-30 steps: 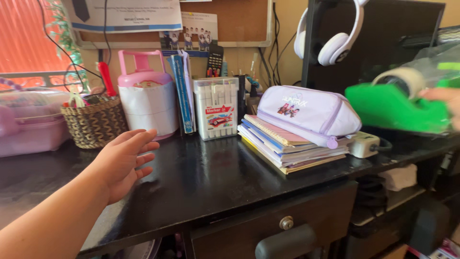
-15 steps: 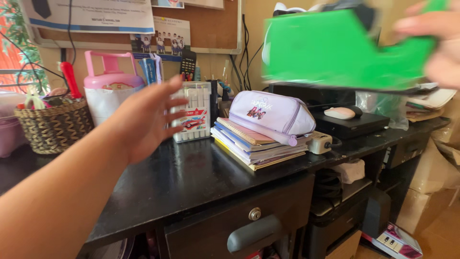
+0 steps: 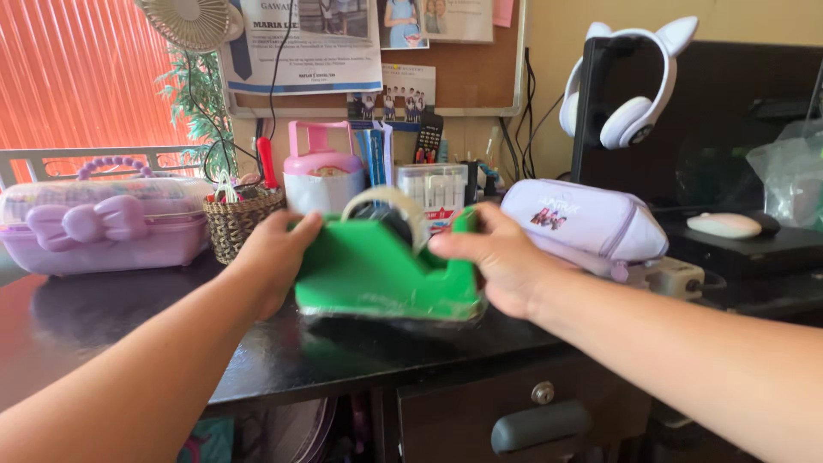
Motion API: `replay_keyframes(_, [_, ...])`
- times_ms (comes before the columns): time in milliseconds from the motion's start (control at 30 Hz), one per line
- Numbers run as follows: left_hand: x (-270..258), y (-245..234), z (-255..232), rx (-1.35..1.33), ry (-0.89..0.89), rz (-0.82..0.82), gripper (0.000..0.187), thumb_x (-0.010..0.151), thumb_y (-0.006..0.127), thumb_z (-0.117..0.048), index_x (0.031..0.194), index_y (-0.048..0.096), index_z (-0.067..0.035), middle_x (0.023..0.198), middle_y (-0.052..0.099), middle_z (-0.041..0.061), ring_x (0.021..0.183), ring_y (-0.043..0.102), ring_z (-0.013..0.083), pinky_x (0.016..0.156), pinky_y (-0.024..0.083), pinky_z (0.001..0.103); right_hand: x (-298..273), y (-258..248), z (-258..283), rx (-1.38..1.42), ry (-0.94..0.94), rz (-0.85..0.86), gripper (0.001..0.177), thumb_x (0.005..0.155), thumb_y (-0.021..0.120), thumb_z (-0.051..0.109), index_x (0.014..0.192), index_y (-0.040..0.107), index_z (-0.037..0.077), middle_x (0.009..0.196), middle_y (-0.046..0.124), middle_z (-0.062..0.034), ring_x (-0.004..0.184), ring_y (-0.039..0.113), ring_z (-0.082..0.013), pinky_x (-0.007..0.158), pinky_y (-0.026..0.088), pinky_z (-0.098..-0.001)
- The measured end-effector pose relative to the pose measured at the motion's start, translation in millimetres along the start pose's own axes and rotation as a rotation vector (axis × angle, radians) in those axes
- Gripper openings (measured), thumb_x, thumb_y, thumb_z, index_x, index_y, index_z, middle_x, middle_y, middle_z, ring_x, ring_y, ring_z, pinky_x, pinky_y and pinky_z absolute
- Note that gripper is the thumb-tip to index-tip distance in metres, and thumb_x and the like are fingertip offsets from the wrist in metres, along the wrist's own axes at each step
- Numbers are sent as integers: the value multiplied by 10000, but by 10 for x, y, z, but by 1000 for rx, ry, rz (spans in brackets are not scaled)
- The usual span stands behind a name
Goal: The person organizes a cluttered desk by moving various items including a pink container, a basket, a marker set, a green folder, and a pencil case. They also handle a small book and a remote control, placing them in different positions on the desk.
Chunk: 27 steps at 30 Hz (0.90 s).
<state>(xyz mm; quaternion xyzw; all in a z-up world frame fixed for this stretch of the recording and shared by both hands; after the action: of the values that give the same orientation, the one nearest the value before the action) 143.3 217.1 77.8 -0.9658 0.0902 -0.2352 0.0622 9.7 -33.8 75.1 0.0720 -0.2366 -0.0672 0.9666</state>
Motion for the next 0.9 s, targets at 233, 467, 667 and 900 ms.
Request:
replay_keyframes(233, [128,3,264,25,-84,9,468,973,638,-354,1273,640,5,1076,717,138,934,657,207,833,532,377,228,-215,-240,-146,55,84,449,750,842,108,1129,603,73,1079,689,-53,1036,659,-179,953,529,-360])
replay_keyframes(467, [356,90,256,-74,-305,195,446,893,685,-288,1228,678,6,1059,742,136,932,718,267,808,588,427,183,-398,-276,-328,-5,217,510,786,867,109,1186,561,25,1144,643,-83,1115,630,-199,1009,503,-357])
replay_keyframes(667, [193,134,-756,527,731,-240,459,828,810,-282,1206,741,-31,1176,725,193,1100,674,341,940,520,453,192,-497,369,-568,-106,248,717,774,847,132,1393,494,52,1366,598,-105,1268,598,-216,1071,512,-379])
replay_keyframes(900, [-59,1129,-1418,310,713,114,506,790,778,-337,1202,706,-51,1148,746,153,1043,719,266,920,542,374,-124,-1226,1550,-1022,-381,-54,508,848,803,189,1297,620,38,1292,662,-111,1251,628,-199,982,563,-339])
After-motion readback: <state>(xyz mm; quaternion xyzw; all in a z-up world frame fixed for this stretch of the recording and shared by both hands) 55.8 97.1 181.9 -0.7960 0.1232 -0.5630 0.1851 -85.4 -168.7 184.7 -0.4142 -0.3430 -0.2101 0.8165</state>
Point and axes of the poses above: each hand's wrist, its own x-axis towards the middle knuckle, its own y-axis out of the palm, z = x × y, the point moved 6 cm from there along x, towards the middle knuckle
